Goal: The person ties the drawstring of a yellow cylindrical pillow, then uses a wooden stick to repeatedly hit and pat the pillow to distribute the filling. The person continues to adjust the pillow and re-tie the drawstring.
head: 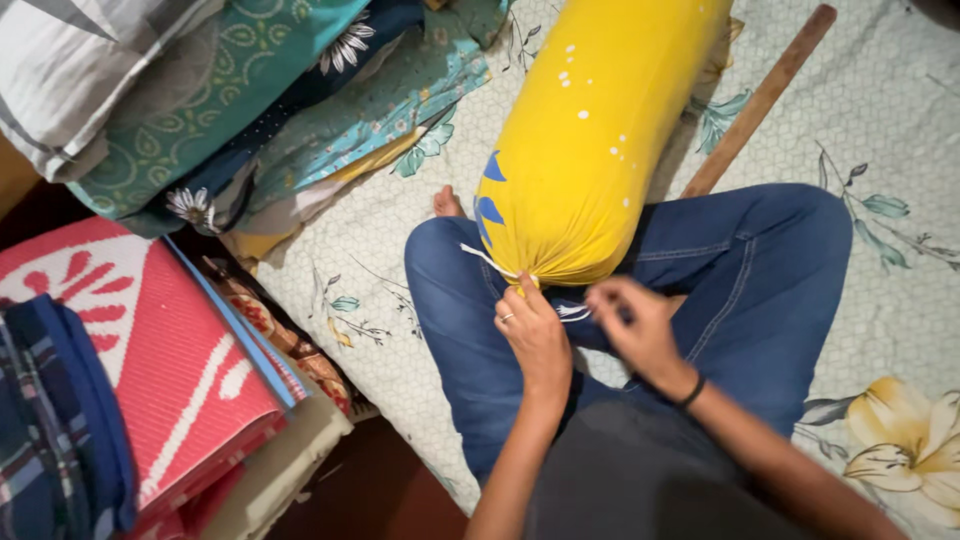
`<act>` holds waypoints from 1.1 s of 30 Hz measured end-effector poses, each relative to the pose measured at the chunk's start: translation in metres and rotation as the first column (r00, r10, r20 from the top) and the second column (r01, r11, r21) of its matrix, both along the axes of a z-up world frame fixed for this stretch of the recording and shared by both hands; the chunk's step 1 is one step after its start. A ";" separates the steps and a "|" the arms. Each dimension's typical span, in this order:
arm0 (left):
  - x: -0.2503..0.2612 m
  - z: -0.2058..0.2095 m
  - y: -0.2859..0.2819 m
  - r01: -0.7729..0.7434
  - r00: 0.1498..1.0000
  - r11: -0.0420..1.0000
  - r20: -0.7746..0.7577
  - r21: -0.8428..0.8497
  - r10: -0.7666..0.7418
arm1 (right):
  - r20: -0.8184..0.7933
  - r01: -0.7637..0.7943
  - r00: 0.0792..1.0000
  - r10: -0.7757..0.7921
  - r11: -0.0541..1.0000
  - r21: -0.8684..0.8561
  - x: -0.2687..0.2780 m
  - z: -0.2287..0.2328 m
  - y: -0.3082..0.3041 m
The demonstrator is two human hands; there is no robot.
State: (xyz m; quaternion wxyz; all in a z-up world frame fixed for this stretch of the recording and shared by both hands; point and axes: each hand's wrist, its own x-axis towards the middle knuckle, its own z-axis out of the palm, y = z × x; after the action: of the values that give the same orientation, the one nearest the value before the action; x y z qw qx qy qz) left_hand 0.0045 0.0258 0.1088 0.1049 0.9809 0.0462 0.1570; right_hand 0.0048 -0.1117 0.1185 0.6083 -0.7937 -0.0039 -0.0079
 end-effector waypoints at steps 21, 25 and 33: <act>0.036 -0.024 0.066 0.109 0.960 0.813 -0.150 -0.572 -0.234 | 0.387 0.213 0.919 -0.070 0.916 -0.340 0.021 0.022 -0.024; 0.021 -0.015 0.057 0.095 0.977 0.815 -0.103 -0.571 -0.186 | 0.514 0.172 0.845 0.147 0.835 -0.522 0.064 0.085 -0.017; -0.002 0.010 0.002 -0.071 0.996 0.974 -0.060 -0.215 0.059 | 0.342 -0.063 0.545 0.765 0.445 -0.893 0.189 0.064 0.111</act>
State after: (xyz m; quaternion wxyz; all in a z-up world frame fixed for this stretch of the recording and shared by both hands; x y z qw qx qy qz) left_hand 0.0029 0.0273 0.1184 0.2048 0.9654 0.0979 0.1283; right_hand 0.1936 -0.0005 0.1821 0.1028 -0.8688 -0.4614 -0.1471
